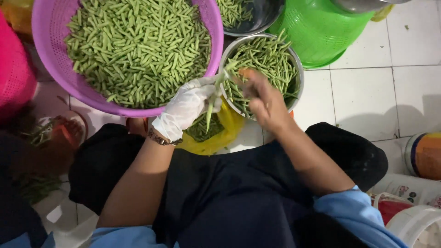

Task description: Trimming and cutting fresh green beans into smaller pieces using a knife while seated on the floor.

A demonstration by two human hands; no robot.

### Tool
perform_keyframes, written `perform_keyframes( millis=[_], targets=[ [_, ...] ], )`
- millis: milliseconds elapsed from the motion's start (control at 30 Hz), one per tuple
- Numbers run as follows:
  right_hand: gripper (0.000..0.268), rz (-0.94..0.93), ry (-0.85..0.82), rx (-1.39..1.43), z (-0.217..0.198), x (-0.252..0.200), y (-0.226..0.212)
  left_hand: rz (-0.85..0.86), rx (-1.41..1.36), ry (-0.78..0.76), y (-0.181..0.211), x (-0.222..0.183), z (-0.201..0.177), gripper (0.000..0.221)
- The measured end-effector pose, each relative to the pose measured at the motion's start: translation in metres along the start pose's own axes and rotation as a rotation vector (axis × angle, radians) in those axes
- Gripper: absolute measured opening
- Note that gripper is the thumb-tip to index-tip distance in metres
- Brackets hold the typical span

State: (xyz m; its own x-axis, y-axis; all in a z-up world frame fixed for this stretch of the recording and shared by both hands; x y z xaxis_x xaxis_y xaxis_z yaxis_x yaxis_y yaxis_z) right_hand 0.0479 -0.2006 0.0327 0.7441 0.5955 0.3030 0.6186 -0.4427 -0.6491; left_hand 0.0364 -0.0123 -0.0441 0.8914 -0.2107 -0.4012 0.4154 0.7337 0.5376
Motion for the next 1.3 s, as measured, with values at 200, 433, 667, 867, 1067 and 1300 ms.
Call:
perform_keyframes(
  millis=[200, 433, 667, 867, 1067, 1300],
  targets=[
    [0.056, 0.034, 0.070, -0.127, -0.006, 0.018, 0.005, 0.038, 0.035, -0.188, 0.012, -0.021, 0.019, 0.033],
    [0.057, 0.079, 0.081, -0.294, -0.002, 0.016, -0.002, 0.162, 0.141, -0.184, 0.000, -0.013, 0.009, 0.025],
    [0.058, 0.108, 0.104, -0.158, 0.007, 0.014, 0.001, 0.298, 0.195, -0.050, -0.001, -0.013, 0.017, 0.020],
    [0.059, 0.155, 0.114, 0.001, 0.024, 0.027, 0.011, 0.407, 0.212, -0.006, 0.003, -0.010, 0.023, 0.018],
    [0.060, 0.171, 0.104, 0.174, 0.019, 0.003, 0.014, 0.547, 0.227, 0.064, 0.025, -0.019, 0.009, 0.017],
    [0.061, 0.233, 0.108, 0.330, 0.032, -0.028, 0.009, 0.642, 0.238, 0.114, 0.030, -0.021, 0.004, 0.017]
  ],
)
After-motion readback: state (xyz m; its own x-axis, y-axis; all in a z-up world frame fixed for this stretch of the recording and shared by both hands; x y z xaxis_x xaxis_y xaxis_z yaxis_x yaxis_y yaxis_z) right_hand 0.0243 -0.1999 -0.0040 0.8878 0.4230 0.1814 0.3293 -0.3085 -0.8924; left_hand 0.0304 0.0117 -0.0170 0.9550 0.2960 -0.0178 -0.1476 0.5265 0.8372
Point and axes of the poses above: each hand's wrist, its own x-axis towards the middle knuckle, its own z-axis out of the palm, y = z × x, the point moved 4 cm from there along x, towards the middle knuckle, and after that the axes turned 10 degrees about -x, right-handed, at the moved point
